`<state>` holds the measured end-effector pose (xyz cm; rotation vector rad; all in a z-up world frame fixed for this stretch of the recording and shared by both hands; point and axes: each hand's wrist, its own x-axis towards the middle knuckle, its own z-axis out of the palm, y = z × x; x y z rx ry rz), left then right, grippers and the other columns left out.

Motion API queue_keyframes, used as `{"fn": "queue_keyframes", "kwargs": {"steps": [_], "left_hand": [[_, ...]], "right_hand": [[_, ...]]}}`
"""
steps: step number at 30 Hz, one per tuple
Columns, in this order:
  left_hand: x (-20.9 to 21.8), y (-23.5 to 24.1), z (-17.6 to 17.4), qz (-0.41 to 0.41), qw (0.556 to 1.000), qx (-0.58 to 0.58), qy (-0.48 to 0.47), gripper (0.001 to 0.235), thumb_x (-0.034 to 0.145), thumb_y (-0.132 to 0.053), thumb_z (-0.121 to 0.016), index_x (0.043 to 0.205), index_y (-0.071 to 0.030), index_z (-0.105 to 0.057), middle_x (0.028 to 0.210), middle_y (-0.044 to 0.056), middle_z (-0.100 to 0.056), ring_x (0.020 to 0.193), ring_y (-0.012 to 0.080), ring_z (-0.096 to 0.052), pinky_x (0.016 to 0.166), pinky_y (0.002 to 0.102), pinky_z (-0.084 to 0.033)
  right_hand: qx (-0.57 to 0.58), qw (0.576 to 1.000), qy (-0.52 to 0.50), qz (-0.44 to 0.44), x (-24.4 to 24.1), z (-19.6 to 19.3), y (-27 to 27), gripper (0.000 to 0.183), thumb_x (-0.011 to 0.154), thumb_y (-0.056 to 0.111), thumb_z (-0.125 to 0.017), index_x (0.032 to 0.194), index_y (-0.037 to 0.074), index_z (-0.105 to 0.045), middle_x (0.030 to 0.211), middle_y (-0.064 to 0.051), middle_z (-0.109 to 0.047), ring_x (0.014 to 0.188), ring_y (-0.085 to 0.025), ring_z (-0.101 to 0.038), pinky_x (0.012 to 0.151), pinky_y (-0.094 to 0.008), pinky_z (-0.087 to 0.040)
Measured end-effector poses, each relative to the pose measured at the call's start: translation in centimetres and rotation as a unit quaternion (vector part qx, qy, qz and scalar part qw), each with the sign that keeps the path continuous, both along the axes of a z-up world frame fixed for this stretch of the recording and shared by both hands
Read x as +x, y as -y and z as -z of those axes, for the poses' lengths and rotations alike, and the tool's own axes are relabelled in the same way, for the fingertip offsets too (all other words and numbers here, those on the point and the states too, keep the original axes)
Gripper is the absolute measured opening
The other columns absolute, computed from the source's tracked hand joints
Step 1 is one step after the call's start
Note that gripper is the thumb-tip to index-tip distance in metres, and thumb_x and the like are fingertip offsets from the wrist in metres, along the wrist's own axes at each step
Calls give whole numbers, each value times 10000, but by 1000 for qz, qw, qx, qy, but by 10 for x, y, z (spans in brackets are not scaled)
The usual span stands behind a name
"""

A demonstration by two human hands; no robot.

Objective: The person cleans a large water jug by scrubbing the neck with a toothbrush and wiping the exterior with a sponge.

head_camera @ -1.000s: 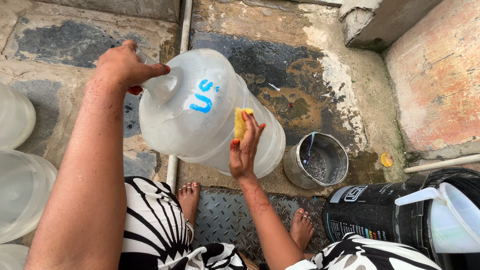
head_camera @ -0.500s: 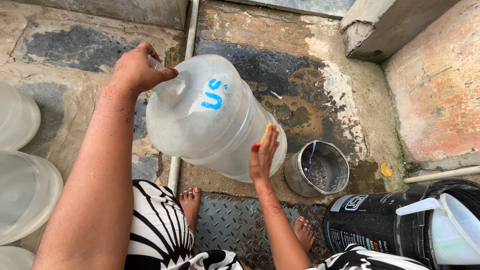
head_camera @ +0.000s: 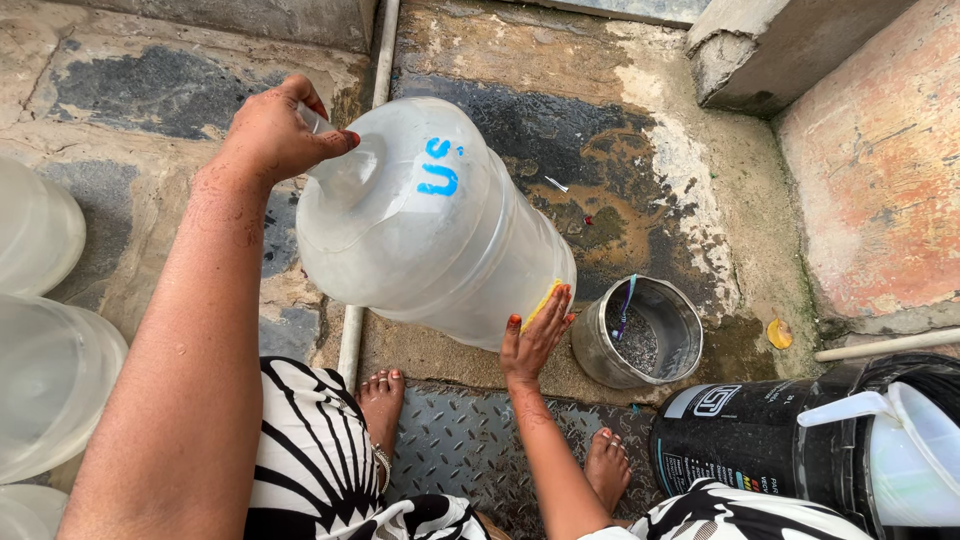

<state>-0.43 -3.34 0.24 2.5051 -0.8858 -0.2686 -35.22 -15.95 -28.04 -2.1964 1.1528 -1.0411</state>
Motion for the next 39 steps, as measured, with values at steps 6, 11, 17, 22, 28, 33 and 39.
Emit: {"fn": "queue_keyframes", "kwargs": {"steps": [6,11,17,22,28,33,39], "left_hand": [[-3,7,-1,19,999,-25,7,614,723,-497,-924,1140,-124,-671,1146,199,-724,1102,356,-690,948,489,-544],[-8,15,-4,39,998,-42,5,612,686,-480,-935,1119,-133,-678,1175,185,-701,1131,361,-660,951,483,-526],[-9,16,-7,64,996,-58,8,573,697,-450,-921,1095,-118,-676,1147,174,-706,1122,344,-665,954,471,-534],[-14,29,-4,57,995,-58,53,568,709,-463,-912,1070,-105,-660,1171,168,-680,1157,351,-623,972,476,-501],[-9,32,2,29,998,-28,46,582,738,-467,-889,1121,-109,-637,1168,161,-676,1169,339,-626,985,470,-501],[-13,30,0,62,996,-47,48,551,734,-446,-892,1105,-119,-648,1164,164,-674,1162,348,-625,978,471,-499],[-23,36,-7,82,994,-62,44,550,745,-448,-879,1096,-104,-633,1164,171,-664,1128,363,-639,965,472,-515]], "right_hand": [[-38,995,66,-71,35,-35,-30,1053,995,825,-101,1660,13,-29,1756,-229,-11,1638,-389,-2,1325,-561,21],[-89,971,92,-202,54,-100,-64,1083,980,871,-172,1671,47,-34,1760,-187,-12,1657,-377,34,1356,-536,24],[42,966,123,-223,85,-146,50,1053,971,841,-43,1630,55,-284,1744,-167,-249,1652,-346,-205,1370,-530,-136],[254,898,197,-301,105,-184,78,1083,938,837,-160,1647,18,-190,1720,-206,-214,1614,-360,-230,1316,-524,-201],[-181,956,22,-229,93,-186,-55,1021,984,834,-77,1679,86,-88,1783,-118,-79,1679,-315,-3,1401,-508,2],[-418,833,-206,-298,81,-181,-82,1061,965,877,-197,1675,89,-170,1752,-106,-98,1625,-257,-45,1327,-437,-32],[-111,953,-84,-269,101,-232,41,1061,981,823,-109,1626,1,-294,1694,-235,-309,1597,-394,-240,1317,-492,-168]]}}
